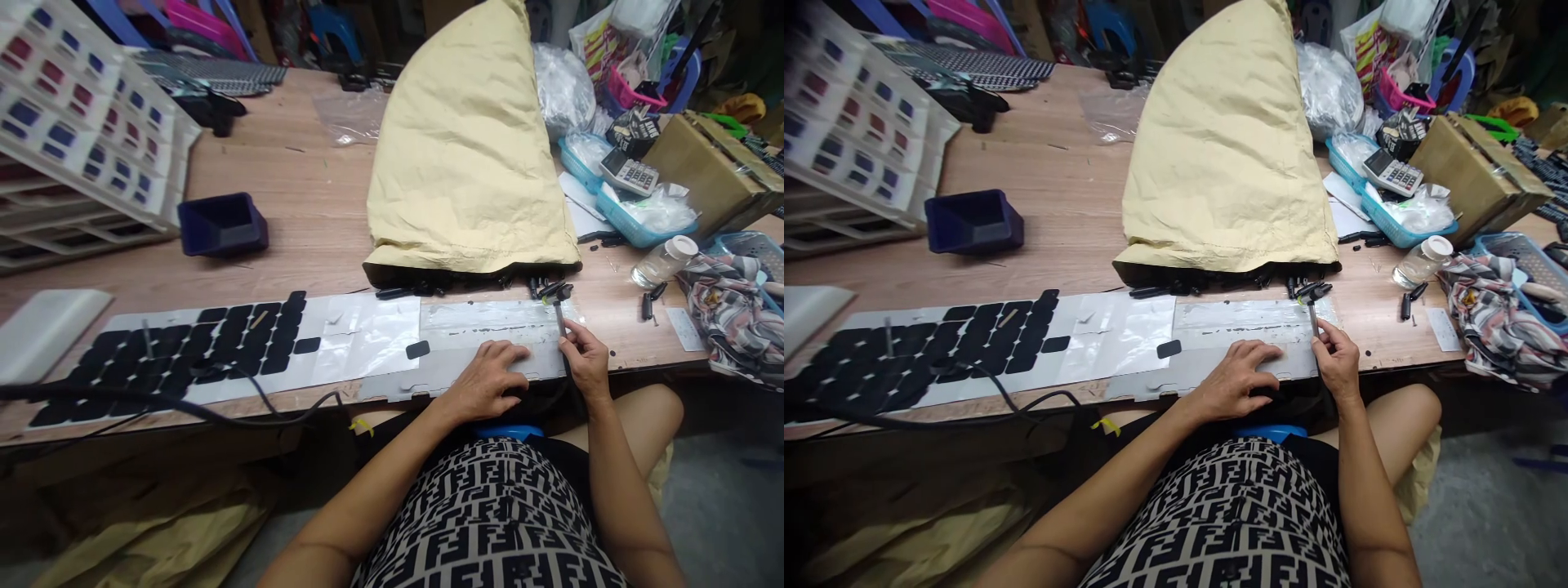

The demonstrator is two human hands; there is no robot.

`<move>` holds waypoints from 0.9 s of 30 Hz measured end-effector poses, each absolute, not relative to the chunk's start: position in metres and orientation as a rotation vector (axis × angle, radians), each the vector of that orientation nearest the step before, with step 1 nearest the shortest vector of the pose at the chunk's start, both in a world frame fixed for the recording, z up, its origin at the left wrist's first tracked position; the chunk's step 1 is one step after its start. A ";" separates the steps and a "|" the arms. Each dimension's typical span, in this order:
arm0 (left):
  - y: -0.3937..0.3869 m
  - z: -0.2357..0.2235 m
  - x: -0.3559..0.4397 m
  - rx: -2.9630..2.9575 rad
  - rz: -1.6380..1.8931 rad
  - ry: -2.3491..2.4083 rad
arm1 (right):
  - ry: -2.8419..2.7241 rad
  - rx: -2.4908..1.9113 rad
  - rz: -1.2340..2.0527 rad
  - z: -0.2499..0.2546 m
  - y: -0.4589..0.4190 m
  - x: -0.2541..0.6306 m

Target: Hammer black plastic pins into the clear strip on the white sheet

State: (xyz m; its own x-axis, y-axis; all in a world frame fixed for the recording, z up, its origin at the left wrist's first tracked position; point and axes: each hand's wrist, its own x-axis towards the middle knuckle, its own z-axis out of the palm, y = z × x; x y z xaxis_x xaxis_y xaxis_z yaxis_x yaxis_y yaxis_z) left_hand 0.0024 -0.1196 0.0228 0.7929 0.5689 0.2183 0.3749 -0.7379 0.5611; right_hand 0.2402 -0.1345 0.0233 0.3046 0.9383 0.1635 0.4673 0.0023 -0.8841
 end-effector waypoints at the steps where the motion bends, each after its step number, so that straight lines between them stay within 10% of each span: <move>1: -0.120 0.023 0.003 2.484 0.508 0.705 | -1.317 -1.626 0.607 0.023 -0.135 0.240; 27: -0.072 0.024 -0.005 1.969 0.875 1.244 | -1.364 -1.614 0.582 0.020 -0.133 0.243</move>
